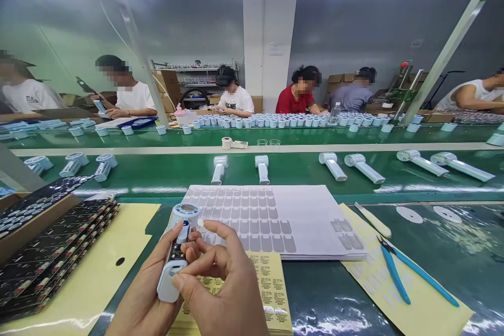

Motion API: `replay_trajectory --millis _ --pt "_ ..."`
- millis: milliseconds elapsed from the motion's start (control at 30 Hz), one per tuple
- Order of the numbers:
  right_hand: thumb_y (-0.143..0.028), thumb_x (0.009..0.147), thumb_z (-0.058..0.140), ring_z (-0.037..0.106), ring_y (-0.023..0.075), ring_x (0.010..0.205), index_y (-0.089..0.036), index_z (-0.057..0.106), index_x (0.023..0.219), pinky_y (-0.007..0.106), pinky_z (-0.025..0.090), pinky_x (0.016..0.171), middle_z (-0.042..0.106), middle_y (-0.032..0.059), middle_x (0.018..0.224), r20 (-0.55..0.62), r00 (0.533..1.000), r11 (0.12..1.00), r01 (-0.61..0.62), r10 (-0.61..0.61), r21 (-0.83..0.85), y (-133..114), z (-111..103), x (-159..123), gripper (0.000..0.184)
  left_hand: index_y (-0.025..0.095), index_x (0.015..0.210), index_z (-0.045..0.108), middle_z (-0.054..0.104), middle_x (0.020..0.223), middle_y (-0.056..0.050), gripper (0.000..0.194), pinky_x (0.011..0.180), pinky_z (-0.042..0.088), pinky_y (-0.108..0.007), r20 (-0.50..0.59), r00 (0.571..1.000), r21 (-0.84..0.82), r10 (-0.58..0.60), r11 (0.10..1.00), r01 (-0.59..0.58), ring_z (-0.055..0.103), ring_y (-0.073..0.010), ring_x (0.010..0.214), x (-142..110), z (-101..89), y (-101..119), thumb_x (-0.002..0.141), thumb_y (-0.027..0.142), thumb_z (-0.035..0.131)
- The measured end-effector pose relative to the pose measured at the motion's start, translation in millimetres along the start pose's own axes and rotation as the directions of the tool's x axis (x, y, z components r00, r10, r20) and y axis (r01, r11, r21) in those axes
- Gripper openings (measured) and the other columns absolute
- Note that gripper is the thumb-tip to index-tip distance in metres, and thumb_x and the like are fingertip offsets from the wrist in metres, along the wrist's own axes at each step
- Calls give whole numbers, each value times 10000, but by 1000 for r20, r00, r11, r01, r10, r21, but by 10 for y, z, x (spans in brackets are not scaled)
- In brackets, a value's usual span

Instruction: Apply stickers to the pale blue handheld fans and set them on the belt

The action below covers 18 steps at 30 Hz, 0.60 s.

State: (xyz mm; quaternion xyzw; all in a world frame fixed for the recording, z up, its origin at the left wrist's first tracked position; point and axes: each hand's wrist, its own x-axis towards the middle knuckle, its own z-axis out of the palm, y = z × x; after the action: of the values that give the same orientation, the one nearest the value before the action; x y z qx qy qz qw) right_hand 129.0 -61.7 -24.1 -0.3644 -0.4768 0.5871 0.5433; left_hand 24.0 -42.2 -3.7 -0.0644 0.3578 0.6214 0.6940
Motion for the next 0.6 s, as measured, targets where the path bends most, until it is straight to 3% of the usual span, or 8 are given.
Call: replay_trajectory --millis 300,433,533,600 --pt "-220 684 772 626 285 1172 -201 601 1127 421 514 1000 773 35 829 16 1000 1000 -1 1 -24 -7 4 40 475 115 913 573 582 695 -14 75 489 552 -150 7 1000 3 -18 1000 18 599 -70 500 24 -25 14 927 187 558" --pt "-207 695 755 633 267 1159 -220 593 1130 402 504 1010 757 -5 774 -4 1000 999 10 -10 -33 21 15 21 464 114 936 574 597 719 -20 78 501 557 -149 -1 1000 -19 -9 1000 9 611 -66 505 6 -5 1 935 188 549" --pt "-194 733 715 665 254 1103 -244 557 1226 402 491 1026 726 -33 746 -30 986 975 158 -164 -157 86 37 -14 520 118 913 571 594 698 -25 116 498 561 -154 -12 999 -60 -38 997 38 619 -74 502 -29 8 -26 951 218 529" --pt "-173 738 716 678 261 1064 -273 524 1284 391 526 973 705 -23 796 -39 947 910 293 -318 -292 117 52 -34 588 142 872 562 583 668 -12 118 500 570 -164 -14 998 -73 -56 996 55 621 -79 497 -67 24 -45 952 221 525"
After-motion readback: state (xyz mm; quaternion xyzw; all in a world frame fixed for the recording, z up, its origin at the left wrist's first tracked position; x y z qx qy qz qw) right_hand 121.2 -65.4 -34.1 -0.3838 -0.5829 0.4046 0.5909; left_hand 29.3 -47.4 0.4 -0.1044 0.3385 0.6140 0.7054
